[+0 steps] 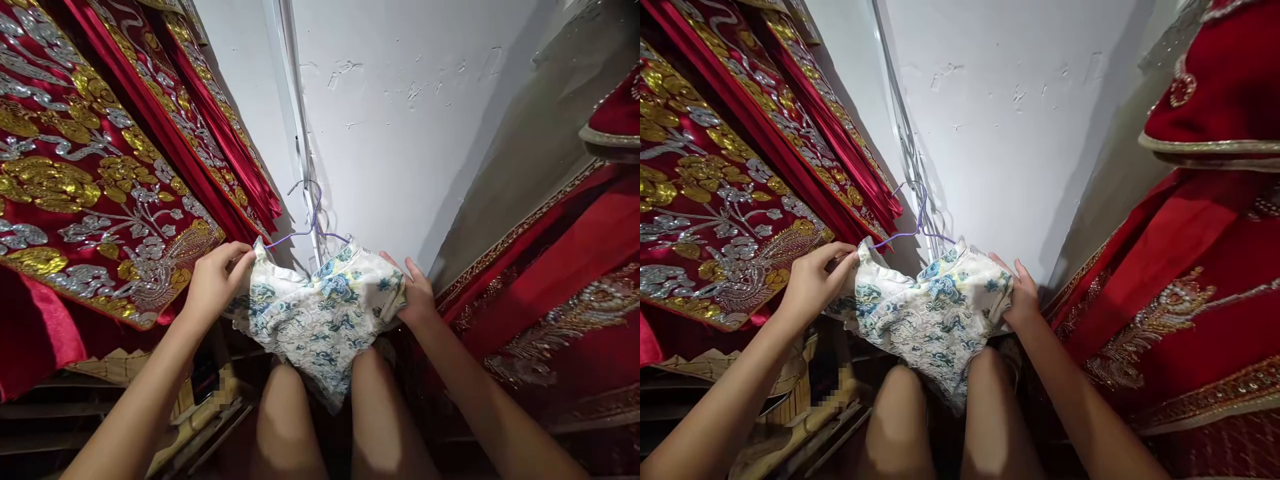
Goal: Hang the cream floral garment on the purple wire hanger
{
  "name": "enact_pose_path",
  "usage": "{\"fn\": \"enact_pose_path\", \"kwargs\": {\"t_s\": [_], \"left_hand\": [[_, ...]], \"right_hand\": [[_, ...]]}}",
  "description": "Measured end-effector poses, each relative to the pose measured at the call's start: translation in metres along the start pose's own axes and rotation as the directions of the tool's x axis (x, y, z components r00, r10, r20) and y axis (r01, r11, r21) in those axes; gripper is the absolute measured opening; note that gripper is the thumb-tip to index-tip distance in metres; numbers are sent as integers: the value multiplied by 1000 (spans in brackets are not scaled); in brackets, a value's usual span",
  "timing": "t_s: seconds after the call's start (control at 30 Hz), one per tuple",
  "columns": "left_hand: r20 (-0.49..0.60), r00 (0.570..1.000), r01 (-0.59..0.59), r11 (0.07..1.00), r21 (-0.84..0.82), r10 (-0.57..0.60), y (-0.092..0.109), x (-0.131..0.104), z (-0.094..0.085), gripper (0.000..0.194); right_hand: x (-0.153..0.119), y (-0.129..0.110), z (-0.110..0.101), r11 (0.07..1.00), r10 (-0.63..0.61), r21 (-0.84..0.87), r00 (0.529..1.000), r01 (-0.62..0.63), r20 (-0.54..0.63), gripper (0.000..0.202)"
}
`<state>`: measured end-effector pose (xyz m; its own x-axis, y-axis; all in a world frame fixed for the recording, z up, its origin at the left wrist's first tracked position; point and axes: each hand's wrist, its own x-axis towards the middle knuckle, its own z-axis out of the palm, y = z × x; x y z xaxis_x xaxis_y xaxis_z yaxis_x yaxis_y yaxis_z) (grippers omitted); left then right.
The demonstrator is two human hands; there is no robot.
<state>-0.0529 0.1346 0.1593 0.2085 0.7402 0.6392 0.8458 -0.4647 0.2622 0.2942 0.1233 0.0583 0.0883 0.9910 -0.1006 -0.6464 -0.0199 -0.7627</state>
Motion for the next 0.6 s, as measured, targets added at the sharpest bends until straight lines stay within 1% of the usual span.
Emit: {"fn": "enact_pose_path", "kwargs": {"t_s": [0.03, 0.1, 0.17, 0.27, 0.37, 0.4, 0.47, 0.53, 0.6], "left_hand": [[-18, 999, -29, 999, 19, 30, 1, 5, -2, 25], [-50, 997, -54, 997, 59, 57, 7, 17, -4, 24], [-61, 996, -65, 993, 102, 72, 17, 29, -5, 24], [-9, 993, -113, 980, 164, 116, 31, 40, 2, 25], [51, 989, -144, 977, 155, 138, 35, 39, 21, 26], [44, 990, -137, 981, 139, 132, 34, 36, 29, 26], [-11, 994, -108, 989, 101, 110, 30, 30, 42, 25], [-75, 994, -76, 996, 49, 79, 24, 24, 52, 25], [-102, 994, -44, 999, -31, 41, 20, 20, 57, 27]], "right_hand": [[-4, -6, 6, 997, 34, 64, 999, -32, -17, 49], [-13, -18, 17, 983, 45, 181, 998, -36, -46, 47], [-23, -30, 23, 971, -7, 238, 999, 17, -41, 43], [-40, -38, 25, 962, -92, 256, 995, 97, -32, 40], [-61, -28, 25, 969, -79, 226, 992, 98, -94, 31], [-68, -22, 25, 974, -66, 208, 991, 89, -113, 28], [-83, -8, 28, 984, -66, 159, 991, 84, -120, 27], [-100, 4, 34, 992, -87, 84, 995, 91, -51, 31], [-119, 13, 41, 990, -119, -65, 989, 125, 90, 35]]}}
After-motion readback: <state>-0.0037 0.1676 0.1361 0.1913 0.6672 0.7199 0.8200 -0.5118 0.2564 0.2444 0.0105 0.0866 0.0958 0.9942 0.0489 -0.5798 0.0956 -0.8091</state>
